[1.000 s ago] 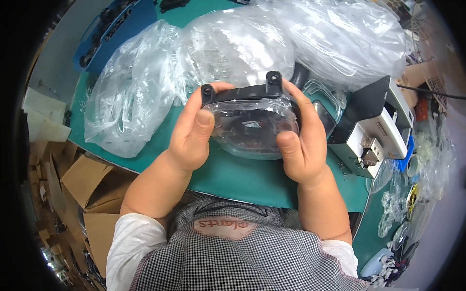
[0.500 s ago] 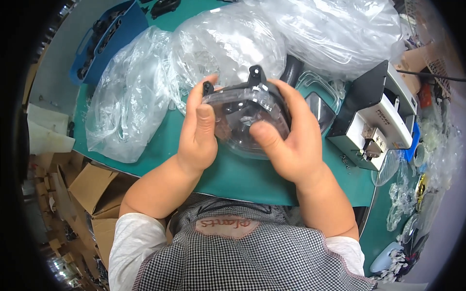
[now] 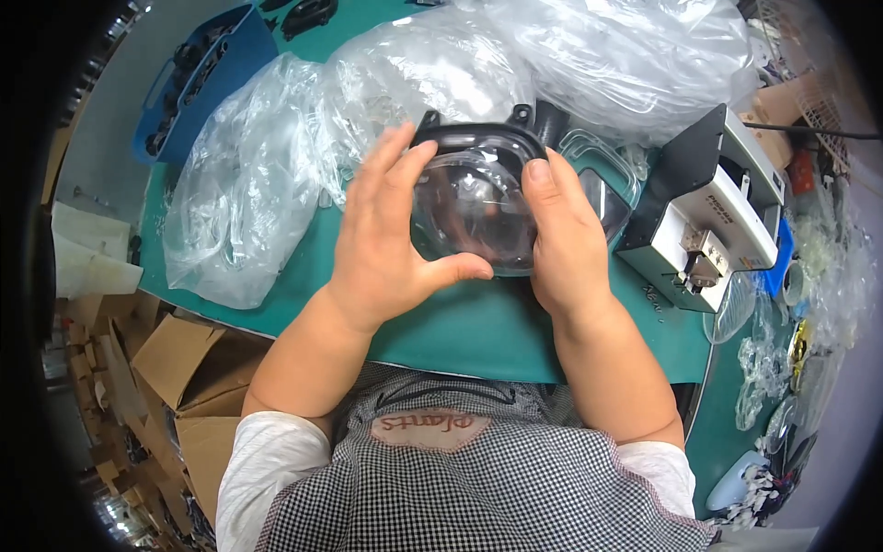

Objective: The person assembles black plastic housings with transparent covers and internal plastic inserts by hand, creating finished components.

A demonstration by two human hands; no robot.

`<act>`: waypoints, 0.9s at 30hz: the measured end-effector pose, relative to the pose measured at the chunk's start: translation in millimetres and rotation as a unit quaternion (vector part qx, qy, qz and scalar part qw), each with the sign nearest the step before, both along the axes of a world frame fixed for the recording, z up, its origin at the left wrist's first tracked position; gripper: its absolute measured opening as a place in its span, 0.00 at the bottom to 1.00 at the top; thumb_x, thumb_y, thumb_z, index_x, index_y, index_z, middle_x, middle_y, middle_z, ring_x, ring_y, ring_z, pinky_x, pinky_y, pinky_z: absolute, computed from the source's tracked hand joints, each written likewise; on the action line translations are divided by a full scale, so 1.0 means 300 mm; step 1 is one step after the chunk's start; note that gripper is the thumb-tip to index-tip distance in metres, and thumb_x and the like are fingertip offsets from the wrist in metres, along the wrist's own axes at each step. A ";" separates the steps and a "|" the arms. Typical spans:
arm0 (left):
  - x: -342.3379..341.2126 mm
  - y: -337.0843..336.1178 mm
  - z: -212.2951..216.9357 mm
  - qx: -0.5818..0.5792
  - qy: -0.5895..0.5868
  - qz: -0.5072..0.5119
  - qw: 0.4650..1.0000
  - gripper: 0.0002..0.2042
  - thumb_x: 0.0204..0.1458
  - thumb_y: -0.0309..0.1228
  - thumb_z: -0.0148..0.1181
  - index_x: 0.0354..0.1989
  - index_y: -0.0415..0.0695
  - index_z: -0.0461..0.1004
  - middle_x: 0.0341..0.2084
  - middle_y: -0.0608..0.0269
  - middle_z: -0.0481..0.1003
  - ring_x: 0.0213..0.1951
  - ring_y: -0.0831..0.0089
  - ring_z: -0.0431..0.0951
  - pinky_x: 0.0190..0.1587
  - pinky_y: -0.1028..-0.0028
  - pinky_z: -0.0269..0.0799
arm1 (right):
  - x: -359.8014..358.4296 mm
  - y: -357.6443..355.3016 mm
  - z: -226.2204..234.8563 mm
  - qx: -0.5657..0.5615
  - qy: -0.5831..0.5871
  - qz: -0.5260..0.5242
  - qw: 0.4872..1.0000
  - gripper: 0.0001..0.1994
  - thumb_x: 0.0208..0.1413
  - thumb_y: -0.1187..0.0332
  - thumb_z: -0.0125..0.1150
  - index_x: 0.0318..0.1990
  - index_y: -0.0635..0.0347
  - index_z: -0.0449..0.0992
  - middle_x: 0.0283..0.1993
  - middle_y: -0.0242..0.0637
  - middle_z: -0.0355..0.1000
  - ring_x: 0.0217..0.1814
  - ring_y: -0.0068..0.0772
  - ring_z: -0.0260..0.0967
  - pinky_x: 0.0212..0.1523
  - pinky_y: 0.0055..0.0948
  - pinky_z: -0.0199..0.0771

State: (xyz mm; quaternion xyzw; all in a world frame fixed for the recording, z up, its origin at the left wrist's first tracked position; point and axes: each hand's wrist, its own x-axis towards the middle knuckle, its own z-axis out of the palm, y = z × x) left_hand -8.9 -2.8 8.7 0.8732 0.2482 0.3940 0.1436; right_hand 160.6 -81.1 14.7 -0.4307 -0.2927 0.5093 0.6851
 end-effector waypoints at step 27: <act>-0.085 0.089 0.006 -0.688 -0.354 -0.246 0.584 0.11 0.60 0.40 0.59 0.39 0.48 0.65 0.31 0.61 0.79 0.32 0.66 0.82 0.30 0.74 0.78 | 0.064 0.015 -0.011 0.130 0.109 0.138 0.976 0.29 0.60 0.56 0.61 0.60 0.70 0.64 0.52 0.48 0.74 0.53 0.38 0.75 0.54 0.37 0.76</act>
